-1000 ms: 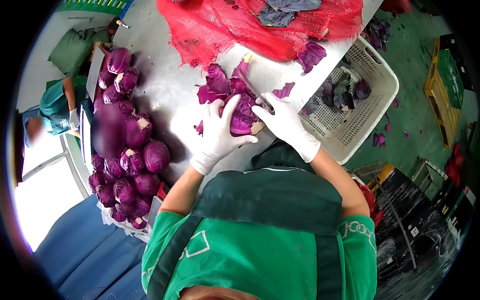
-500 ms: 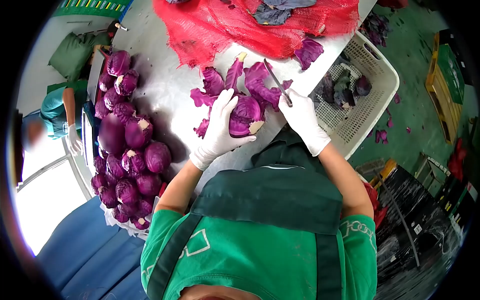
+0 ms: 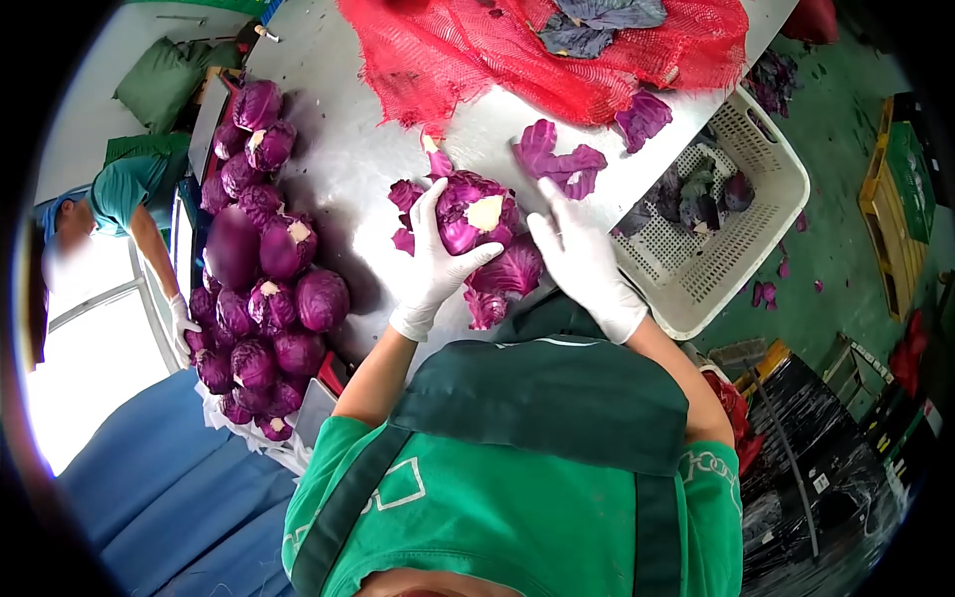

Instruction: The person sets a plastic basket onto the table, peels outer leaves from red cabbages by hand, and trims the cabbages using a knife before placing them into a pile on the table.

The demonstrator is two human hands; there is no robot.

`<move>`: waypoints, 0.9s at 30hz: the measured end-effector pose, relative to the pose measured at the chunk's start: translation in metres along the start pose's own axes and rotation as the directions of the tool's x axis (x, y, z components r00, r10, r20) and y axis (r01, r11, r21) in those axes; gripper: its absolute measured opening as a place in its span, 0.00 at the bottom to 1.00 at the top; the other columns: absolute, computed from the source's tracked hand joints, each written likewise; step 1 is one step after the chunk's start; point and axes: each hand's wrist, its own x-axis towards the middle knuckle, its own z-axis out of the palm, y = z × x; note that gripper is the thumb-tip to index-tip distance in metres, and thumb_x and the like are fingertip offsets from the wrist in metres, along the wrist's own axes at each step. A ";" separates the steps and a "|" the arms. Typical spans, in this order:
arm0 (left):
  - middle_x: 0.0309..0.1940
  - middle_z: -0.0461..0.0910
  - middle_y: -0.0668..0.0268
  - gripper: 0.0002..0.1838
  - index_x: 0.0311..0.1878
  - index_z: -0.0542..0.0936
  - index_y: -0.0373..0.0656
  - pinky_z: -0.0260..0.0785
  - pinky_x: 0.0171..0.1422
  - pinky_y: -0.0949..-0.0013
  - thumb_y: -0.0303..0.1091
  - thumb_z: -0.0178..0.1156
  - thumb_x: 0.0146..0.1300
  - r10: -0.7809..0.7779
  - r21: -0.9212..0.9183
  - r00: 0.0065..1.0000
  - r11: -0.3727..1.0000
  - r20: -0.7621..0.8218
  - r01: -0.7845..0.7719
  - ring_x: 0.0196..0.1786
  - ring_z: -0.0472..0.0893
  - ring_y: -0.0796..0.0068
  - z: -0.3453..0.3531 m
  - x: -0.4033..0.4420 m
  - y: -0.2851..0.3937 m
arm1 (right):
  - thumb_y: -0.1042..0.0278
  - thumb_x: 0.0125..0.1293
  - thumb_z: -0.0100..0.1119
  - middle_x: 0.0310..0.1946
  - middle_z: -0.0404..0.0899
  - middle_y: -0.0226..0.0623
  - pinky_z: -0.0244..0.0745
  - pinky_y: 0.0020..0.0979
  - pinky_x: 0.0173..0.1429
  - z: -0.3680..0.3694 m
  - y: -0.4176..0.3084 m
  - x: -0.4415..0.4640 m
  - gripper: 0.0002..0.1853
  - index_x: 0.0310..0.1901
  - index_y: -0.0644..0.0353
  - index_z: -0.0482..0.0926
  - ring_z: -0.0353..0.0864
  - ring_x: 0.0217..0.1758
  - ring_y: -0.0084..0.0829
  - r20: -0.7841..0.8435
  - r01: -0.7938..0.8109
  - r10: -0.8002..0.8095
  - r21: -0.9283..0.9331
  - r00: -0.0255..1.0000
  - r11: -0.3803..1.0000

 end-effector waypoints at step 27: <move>0.62 0.65 0.62 0.49 0.69 0.60 0.45 0.61 0.72 0.63 0.28 0.78 0.43 -0.140 -0.469 0.990 0.873 0.021 0.133 0.66 0.67 0.68 -0.002 -0.012 -0.009 | 0.52 0.75 0.48 0.28 0.81 0.38 0.76 0.31 0.39 0.028 0.048 0.069 0.25 0.64 0.63 0.72 0.79 0.28 0.30 0.180 -0.560 0.539 0.422 0.823 0.713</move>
